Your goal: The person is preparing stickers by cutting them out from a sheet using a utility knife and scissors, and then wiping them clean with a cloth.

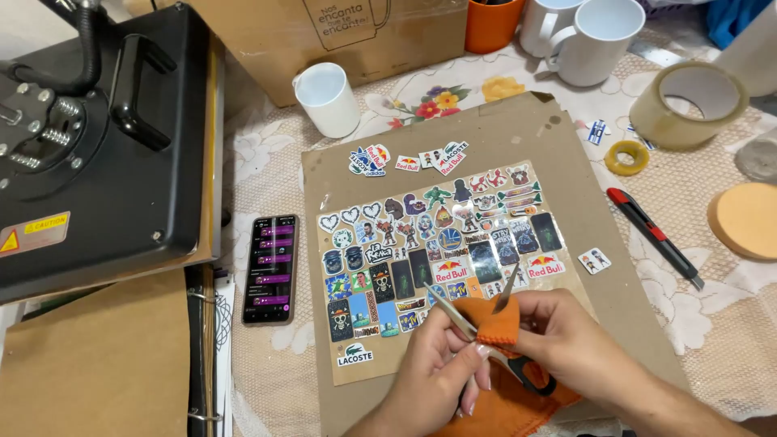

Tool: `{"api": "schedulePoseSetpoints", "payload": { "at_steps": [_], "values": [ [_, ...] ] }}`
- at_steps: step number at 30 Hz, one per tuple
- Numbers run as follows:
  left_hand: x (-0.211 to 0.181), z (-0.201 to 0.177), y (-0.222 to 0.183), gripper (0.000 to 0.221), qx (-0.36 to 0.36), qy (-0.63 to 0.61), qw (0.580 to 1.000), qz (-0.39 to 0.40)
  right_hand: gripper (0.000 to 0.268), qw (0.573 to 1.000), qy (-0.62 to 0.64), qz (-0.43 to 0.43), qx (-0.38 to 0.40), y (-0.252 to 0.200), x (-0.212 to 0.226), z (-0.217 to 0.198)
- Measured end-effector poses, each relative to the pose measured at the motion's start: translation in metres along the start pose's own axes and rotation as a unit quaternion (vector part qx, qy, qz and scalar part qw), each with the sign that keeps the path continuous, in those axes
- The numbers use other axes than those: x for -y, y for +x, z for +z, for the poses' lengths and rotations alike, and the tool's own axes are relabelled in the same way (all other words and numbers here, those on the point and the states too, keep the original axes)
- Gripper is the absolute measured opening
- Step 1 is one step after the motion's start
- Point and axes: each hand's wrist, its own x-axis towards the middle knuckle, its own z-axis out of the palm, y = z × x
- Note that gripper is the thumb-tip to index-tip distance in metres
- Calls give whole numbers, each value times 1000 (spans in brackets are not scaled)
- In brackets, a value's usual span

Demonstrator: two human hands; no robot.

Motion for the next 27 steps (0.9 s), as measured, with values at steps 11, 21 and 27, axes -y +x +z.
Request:
{"api": "schedulePoseSetpoints", "payload": {
  "at_steps": [11,21,27],
  "values": [
    [-8,10,-8,11,-32,61,997,-24,15,987,130,-50,-76,5,27,-10],
    [-20,0,-18,24,18,-114,990,-74,23,967,190,-32,-163,5,0,-49],
    [-24,6,-24,24,-36,-80,990,-113,23,981,147,37,-124,-13,-19,-46]
  ]
}}
